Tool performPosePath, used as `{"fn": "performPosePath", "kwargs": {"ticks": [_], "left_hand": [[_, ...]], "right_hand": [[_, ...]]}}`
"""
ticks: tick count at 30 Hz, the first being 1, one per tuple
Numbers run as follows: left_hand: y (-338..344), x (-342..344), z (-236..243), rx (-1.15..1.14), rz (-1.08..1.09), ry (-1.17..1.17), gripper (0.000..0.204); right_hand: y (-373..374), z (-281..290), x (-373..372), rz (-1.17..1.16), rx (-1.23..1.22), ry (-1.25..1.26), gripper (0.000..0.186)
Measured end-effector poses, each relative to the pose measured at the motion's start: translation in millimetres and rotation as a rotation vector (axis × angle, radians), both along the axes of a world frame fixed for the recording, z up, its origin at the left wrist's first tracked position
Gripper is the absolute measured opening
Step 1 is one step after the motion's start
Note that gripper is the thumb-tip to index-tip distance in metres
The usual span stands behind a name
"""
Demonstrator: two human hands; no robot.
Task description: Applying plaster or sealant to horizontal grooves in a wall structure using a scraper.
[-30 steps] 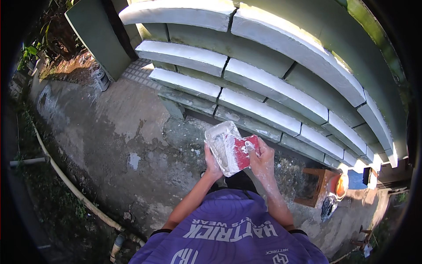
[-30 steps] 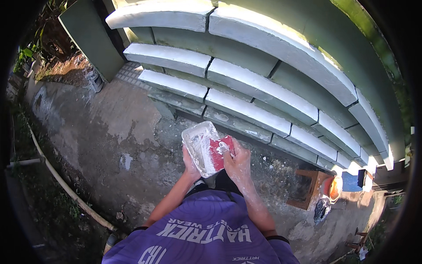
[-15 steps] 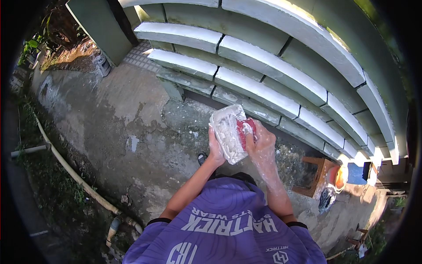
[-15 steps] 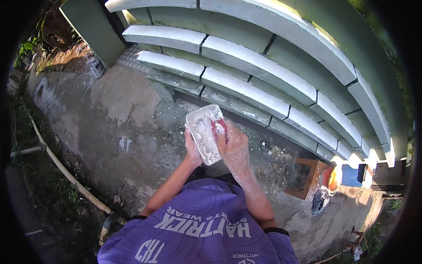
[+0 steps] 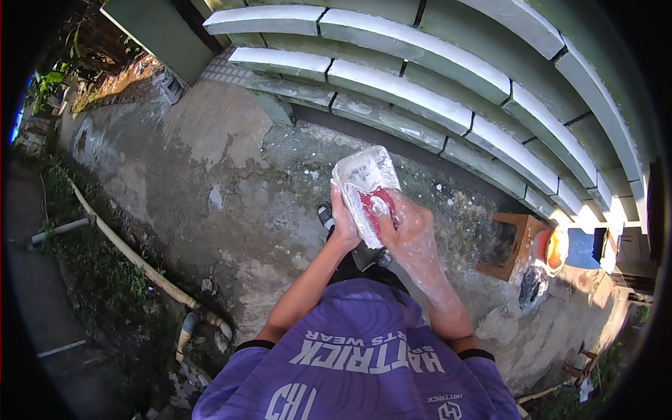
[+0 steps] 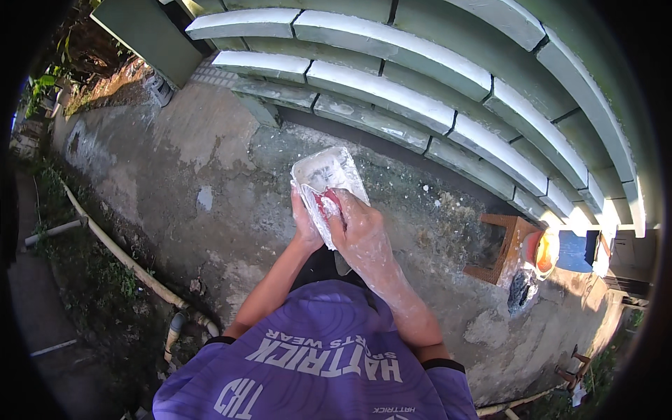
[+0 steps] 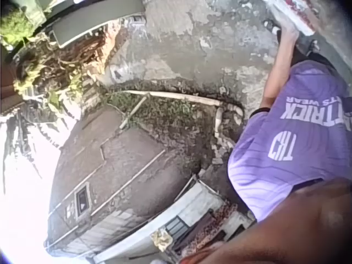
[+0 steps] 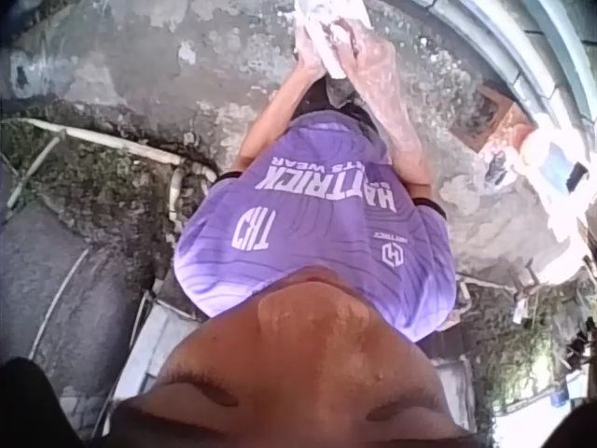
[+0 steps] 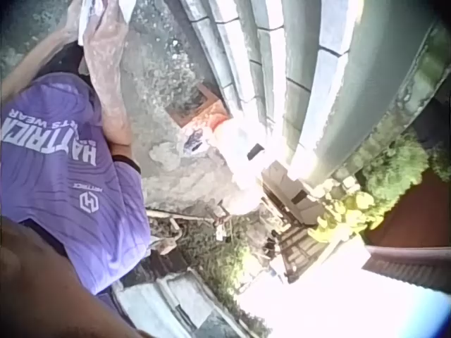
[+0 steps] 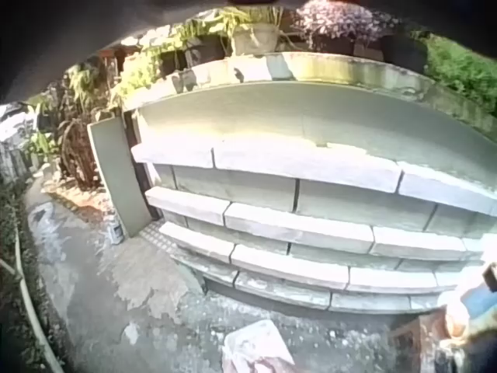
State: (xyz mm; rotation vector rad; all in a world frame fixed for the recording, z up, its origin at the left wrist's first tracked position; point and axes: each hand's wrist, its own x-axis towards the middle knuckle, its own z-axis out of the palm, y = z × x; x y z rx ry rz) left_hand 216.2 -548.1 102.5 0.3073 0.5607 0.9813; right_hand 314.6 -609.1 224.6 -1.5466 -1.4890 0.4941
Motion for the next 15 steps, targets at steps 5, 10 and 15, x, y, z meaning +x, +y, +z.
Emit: {"fn": "performPosePath", "kwargs": {"ticks": [5,10,15], "left_hand": [[-31.8,-8.3,8.3,0.013,-0.025,0.036,0.077],[-39.6,-27.0,7.0,0.068,-0.085,0.066,0.078],[-31.0,-48.9,9.1,0.102,-0.135,0.021,0.078]], "right_hand": [[-28.7,-9.1,-4.2,0.023,0.004,0.008,0.025],[-42.7,-11.7,-34.1,0.028,0.109,-0.046,0.025],[-38.3,-18.5,-69.9,-0.105,0.086,0.014,0.023]]}}
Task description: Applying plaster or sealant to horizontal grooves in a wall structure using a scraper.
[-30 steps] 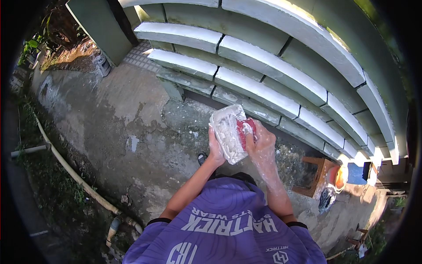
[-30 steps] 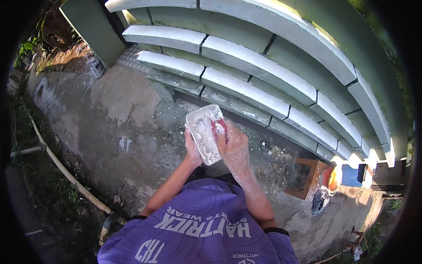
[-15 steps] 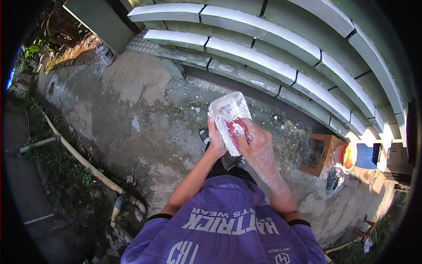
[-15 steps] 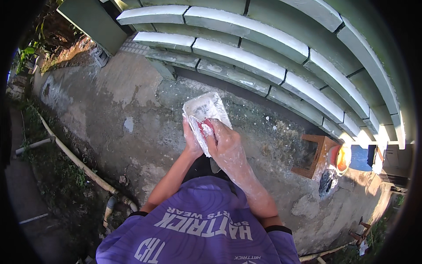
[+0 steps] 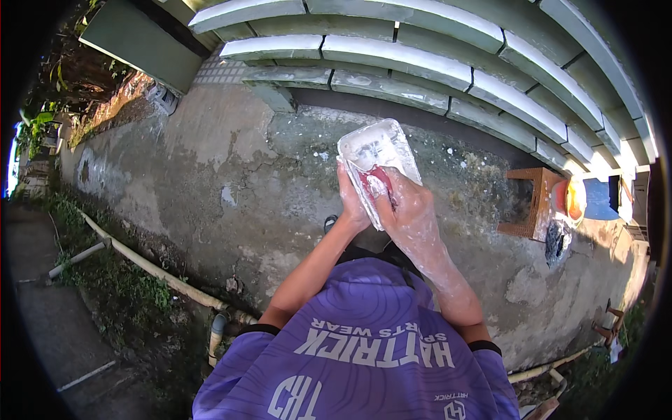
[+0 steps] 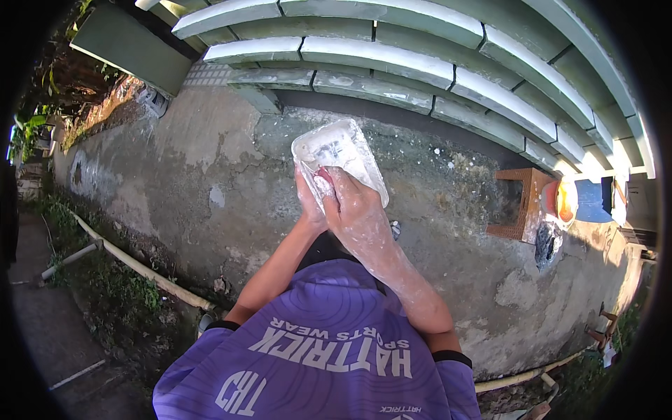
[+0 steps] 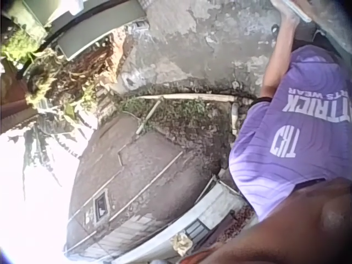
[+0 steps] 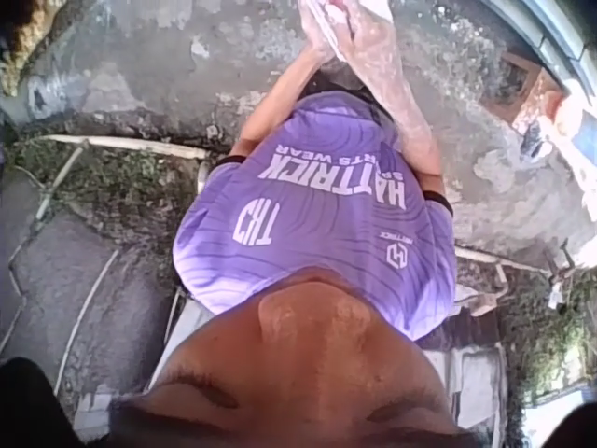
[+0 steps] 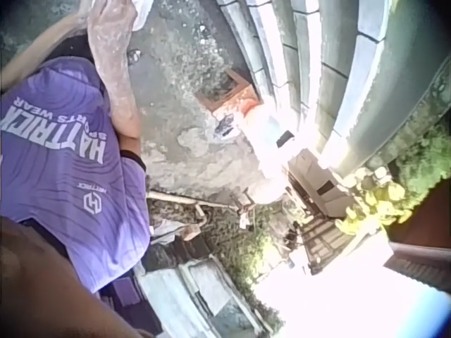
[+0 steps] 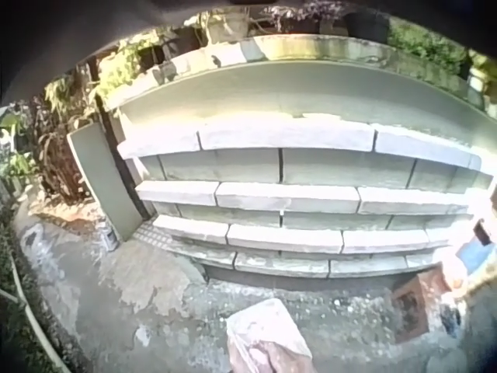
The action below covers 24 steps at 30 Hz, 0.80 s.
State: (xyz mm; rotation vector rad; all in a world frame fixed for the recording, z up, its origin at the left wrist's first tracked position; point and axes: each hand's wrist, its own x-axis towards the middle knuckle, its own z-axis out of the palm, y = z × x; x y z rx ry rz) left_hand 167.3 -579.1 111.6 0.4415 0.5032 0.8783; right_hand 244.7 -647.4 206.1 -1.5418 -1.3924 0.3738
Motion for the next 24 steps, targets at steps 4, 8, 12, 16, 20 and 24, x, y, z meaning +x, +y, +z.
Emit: {"fn": "performPosePath", "kwargs": {"ticks": [4,8,12,16,20,24], "left_hand": [[7.6,-30.9,-2.3,-0.060,-0.098,-0.053,0.077],[18.0,-52.0,-12.0,-0.146,-0.069,0.036,0.074],[22.3,-60.8,-23.3,-0.130,-0.209,0.063,0.074],[14.3,-47.9,-12.2,-0.174,-0.152,0.065,0.076],[7.0,-28.9,-9.1,-0.178,-0.211,-0.094,0.079],[-4.6,0.7,-7.4,-0.136,-0.264,-0.182,0.085]], "right_hand": [[6.6,-3.3,-34.9,-0.055,-0.022,-0.021,0.021],[21.5,-25.0,-56.5,-0.071,-0.034,-0.195,0.025],[18.3,-33.3,-53.7,-0.114,-0.052,-0.354,0.028],[5.2,-22.8,-39.7,-0.250,-0.064,-0.182,0.031],[-10.0,-5.8,-5.3,-0.338,-0.048,-0.074,0.026],[-19.7,2.0,30.1,-0.340,-0.062,-0.054,0.025]]}}
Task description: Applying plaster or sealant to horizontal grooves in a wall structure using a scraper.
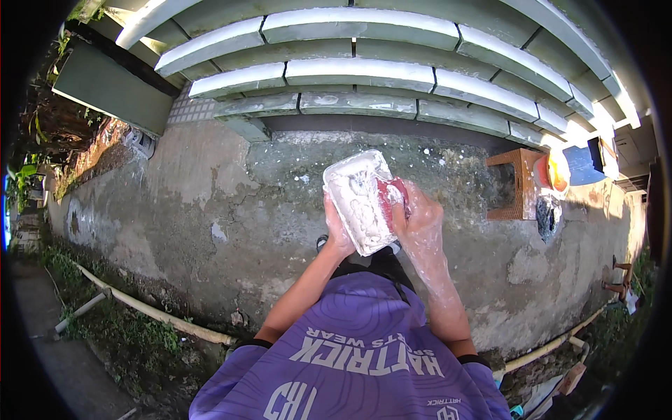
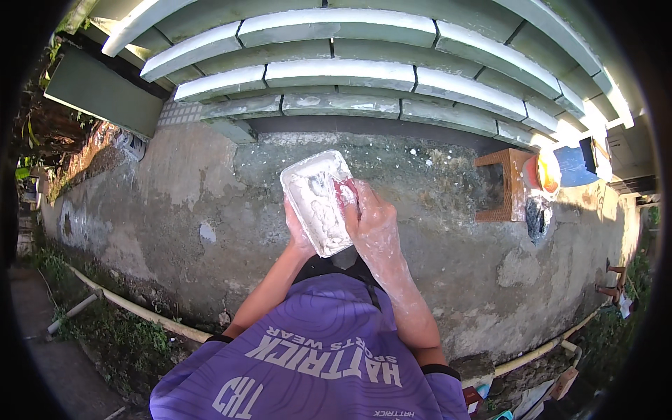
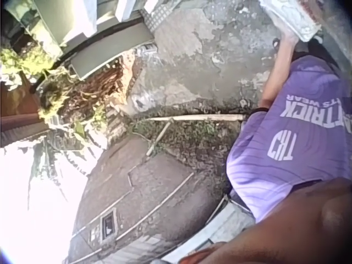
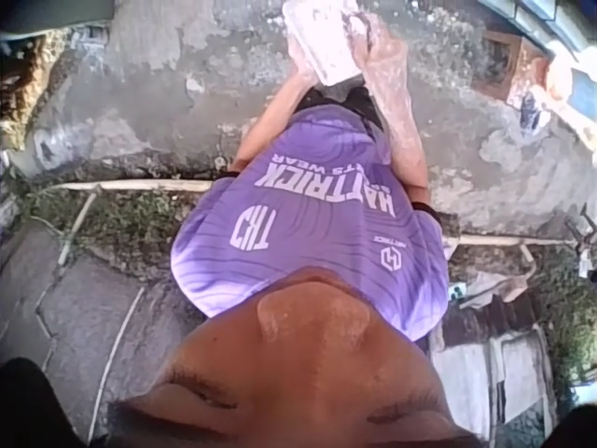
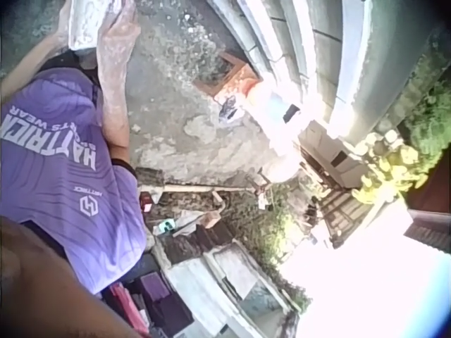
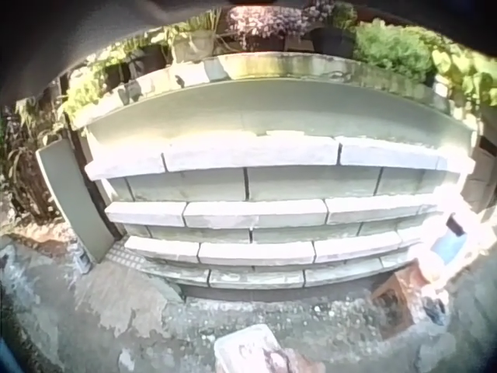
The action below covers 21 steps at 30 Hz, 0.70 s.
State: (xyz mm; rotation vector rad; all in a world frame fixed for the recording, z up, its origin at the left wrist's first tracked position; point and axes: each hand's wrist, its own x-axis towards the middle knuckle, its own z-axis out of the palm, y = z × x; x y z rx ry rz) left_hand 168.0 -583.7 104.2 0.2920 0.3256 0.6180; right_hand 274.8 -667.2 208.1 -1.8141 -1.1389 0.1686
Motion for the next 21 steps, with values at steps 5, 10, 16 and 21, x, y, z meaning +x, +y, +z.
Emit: {"fn": "performPosePath", "kwargs": {"ticks": [5,10,16,21], "left_hand": [[-18.3,47.3,5.3,0.055,0.064,0.161,0.085],[-29.7,79.2,-1.9,0.076,0.081,0.227,0.085],[-31.4,95.5,9.7,0.032,0.160,0.284,0.081],[-4.2,86.8,6.8,0.026,0.123,0.296,0.077]], "right_hand": [[-7.1,-14.2,36.7,0.029,-0.010,0.178,0.022],[-11.3,-21.6,85.8,0.132,-0.023,0.307,0.023],[9.5,-61.2,116.7,0.262,-0.041,0.648,0.021],[33.7,-65.1,119.6,0.300,0.015,0.858,0.023]]}}
